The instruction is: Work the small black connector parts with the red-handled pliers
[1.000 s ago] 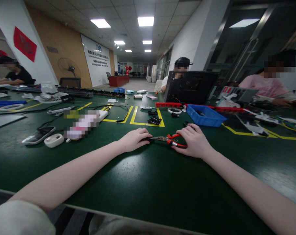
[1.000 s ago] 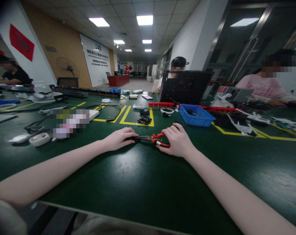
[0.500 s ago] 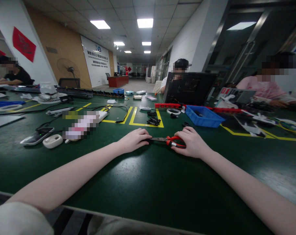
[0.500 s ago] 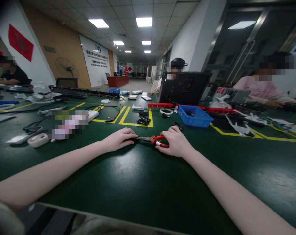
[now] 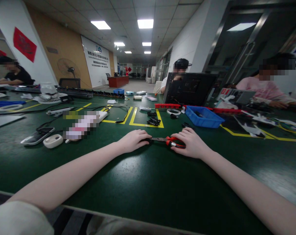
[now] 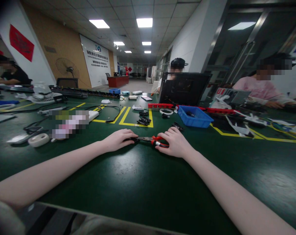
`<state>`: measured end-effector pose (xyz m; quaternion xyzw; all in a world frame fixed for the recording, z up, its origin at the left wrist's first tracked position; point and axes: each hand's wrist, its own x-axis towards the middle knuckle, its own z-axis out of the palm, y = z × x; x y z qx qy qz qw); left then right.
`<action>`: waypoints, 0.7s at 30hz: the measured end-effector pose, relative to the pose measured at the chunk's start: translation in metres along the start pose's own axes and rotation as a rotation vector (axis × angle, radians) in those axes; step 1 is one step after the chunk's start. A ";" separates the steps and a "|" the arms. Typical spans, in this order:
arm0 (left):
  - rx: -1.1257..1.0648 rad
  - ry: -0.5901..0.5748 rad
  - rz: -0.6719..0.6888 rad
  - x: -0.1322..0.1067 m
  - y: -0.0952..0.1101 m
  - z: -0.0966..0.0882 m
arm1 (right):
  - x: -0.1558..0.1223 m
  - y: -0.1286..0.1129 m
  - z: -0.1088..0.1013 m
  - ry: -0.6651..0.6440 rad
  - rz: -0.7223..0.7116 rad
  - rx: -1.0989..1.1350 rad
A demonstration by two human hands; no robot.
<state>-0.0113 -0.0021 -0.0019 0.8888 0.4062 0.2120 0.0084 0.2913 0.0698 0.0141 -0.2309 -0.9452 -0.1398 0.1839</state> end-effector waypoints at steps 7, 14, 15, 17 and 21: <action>0.017 -0.012 -0.020 0.000 0.001 0.000 | -0.001 -0.003 -0.002 0.063 0.004 -0.088; 0.000 -0.017 -0.009 0.000 -0.001 0.001 | -0.001 -0.004 -0.003 0.082 0.013 -0.111; -0.009 -0.016 -0.008 0.000 -0.001 0.001 | -0.001 -0.004 -0.003 0.082 0.003 -0.107; -0.030 -0.010 -0.007 0.000 -0.001 0.001 | -0.001 -0.004 -0.004 0.080 -0.018 -0.100; -0.048 0.002 -0.013 0.000 -0.001 0.002 | -0.001 -0.004 -0.004 0.085 -0.031 -0.099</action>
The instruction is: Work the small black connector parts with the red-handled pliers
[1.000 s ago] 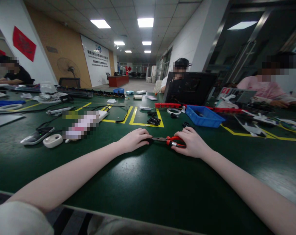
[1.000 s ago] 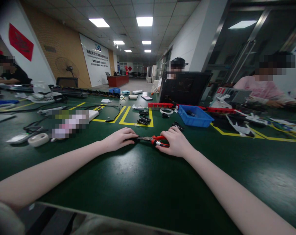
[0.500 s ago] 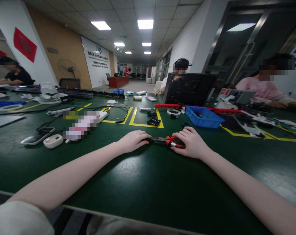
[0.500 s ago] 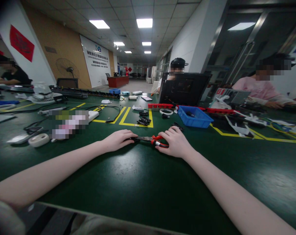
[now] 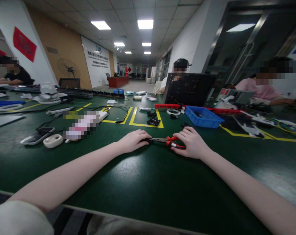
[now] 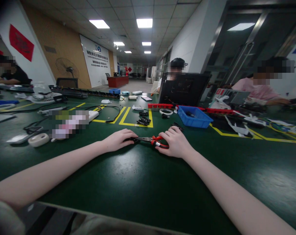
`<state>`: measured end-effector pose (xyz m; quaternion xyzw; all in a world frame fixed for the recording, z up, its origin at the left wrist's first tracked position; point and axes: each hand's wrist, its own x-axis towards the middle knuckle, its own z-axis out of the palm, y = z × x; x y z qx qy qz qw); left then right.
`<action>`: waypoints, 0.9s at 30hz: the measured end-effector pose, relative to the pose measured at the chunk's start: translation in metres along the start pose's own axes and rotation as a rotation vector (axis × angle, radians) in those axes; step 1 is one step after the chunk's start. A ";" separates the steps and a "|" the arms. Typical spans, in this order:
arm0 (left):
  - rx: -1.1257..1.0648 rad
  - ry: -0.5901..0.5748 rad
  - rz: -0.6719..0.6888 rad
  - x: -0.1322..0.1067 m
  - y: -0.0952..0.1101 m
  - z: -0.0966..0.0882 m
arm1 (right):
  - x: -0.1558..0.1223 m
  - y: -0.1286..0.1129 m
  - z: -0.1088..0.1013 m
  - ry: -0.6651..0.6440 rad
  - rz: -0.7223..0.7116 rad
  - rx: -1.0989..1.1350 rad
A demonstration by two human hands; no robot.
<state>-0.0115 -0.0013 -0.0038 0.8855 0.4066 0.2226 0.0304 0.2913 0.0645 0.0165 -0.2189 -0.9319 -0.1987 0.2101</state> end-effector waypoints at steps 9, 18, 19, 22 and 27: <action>-0.036 -0.012 -0.016 0.000 0.000 -0.001 | 0.000 0.000 0.001 0.004 0.017 -0.001; -0.048 -0.017 -0.038 0.000 -0.001 -0.001 | 0.001 -0.001 0.000 -0.017 0.032 0.004; -0.041 -0.021 -0.035 0.000 -0.001 -0.001 | 0.001 -0.001 0.001 -0.020 0.030 0.002; -0.025 -0.022 -0.026 0.000 -0.002 -0.001 | 0.000 0.000 0.001 -0.023 0.031 0.001; -0.010 -0.019 -0.010 0.000 -0.004 0.001 | 0.000 0.000 0.002 0.000 0.019 -0.025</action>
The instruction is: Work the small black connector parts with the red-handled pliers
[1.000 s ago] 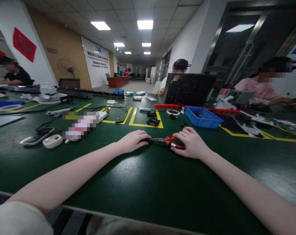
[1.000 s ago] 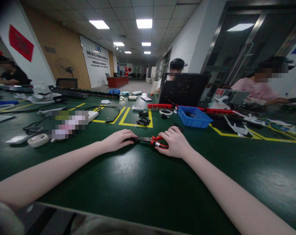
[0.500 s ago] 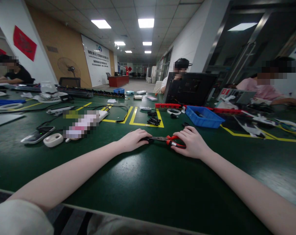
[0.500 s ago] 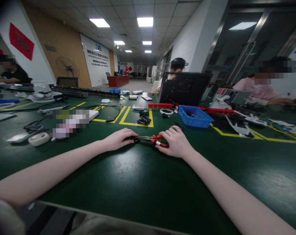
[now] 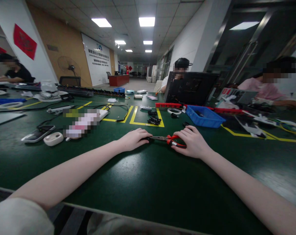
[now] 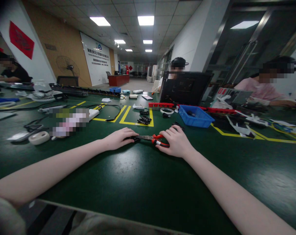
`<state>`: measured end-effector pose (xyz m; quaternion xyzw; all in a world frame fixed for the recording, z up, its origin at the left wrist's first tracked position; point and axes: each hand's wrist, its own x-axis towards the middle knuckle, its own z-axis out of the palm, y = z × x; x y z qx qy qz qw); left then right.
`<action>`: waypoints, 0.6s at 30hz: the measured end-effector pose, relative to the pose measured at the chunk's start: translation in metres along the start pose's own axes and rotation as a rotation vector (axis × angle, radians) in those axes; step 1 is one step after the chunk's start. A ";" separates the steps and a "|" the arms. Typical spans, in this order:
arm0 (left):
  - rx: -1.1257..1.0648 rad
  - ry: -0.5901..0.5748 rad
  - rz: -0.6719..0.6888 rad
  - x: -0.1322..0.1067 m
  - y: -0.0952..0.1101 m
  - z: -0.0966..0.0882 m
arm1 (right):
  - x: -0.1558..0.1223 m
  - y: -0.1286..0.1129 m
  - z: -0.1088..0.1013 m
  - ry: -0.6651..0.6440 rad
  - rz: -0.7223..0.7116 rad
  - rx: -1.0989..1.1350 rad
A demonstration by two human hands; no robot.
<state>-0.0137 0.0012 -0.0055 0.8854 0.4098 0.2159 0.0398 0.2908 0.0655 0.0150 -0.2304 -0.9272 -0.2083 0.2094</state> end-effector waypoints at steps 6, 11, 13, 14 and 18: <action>-0.007 -0.012 -0.004 0.000 0.002 -0.001 | -0.001 0.000 0.002 0.050 -0.023 -0.062; -0.004 -0.021 -0.008 0.000 0.003 -0.002 | -0.002 -0.002 0.002 0.103 -0.047 -0.110; -0.005 -0.017 -0.003 0.000 0.003 -0.001 | -0.002 -0.002 0.002 0.117 -0.056 -0.129; -0.007 -0.014 -0.001 0.000 0.003 -0.001 | -0.002 -0.002 0.002 0.121 -0.057 -0.136; -0.019 0.001 0.010 0.000 0.002 0.000 | -0.003 -0.002 0.002 0.126 -0.053 -0.151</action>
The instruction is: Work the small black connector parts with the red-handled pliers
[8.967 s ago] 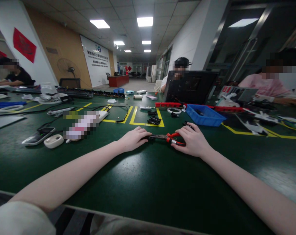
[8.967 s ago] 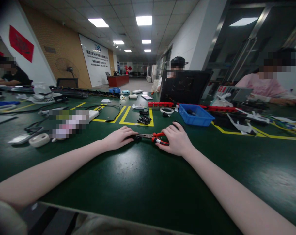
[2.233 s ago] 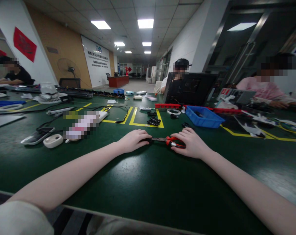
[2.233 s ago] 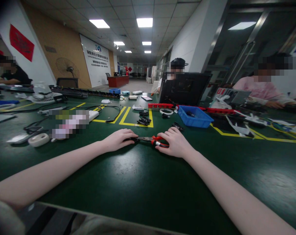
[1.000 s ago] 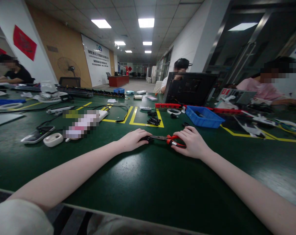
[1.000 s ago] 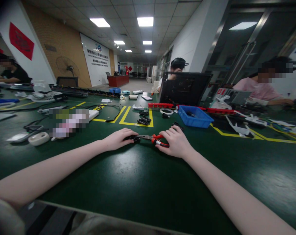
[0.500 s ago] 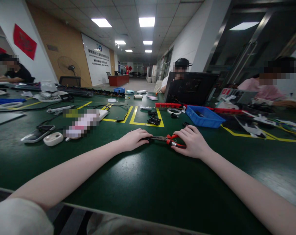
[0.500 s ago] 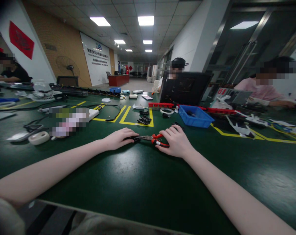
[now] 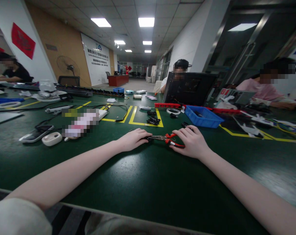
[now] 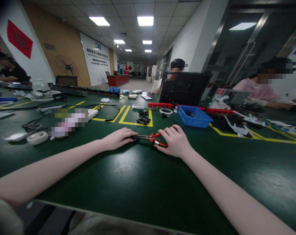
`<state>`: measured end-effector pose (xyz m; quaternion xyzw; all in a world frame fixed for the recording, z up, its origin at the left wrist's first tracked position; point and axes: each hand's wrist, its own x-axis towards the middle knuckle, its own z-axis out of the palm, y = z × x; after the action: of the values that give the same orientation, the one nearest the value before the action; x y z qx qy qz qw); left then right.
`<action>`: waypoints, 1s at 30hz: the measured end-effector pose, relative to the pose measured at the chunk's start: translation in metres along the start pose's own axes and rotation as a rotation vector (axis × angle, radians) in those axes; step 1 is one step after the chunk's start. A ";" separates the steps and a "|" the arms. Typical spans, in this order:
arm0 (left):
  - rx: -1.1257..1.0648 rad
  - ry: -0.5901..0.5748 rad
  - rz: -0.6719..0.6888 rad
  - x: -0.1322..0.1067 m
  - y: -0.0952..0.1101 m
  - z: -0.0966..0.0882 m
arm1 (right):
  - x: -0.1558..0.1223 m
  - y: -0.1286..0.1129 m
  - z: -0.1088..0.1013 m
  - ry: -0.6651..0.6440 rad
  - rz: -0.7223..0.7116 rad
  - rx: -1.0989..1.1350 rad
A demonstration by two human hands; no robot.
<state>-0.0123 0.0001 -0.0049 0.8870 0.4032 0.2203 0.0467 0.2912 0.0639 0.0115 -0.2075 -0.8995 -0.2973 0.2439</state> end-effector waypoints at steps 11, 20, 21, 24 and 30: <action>0.000 -0.001 -0.014 0.000 0.004 -0.002 | 0.000 0.002 0.001 -0.011 0.011 0.074; 0.021 -0.010 0.000 0.000 0.002 -0.002 | 0.001 0.000 0.002 -0.033 0.018 0.135; 0.025 -0.012 0.001 0.000 0.003 -0.002 | 0.001 0.000 0.002 -0.031 0.014 0.131; 0.028 -0.013 -0.001 0.000 0.004 -0.003 | 0.000 0.001 0.003 -0.027 0.002 0.118; 0.020 -0.017 0.002 0.000 0.004 -0.003 | 0.000 0.002 0.001 -0.045 -0.009 0.107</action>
<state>-0.0108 -0.0029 -0.0012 0.8896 0.4042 0.2085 0.0410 0.2920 0.0657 0.0118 -0.1968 -0.9203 -0.2452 0.2327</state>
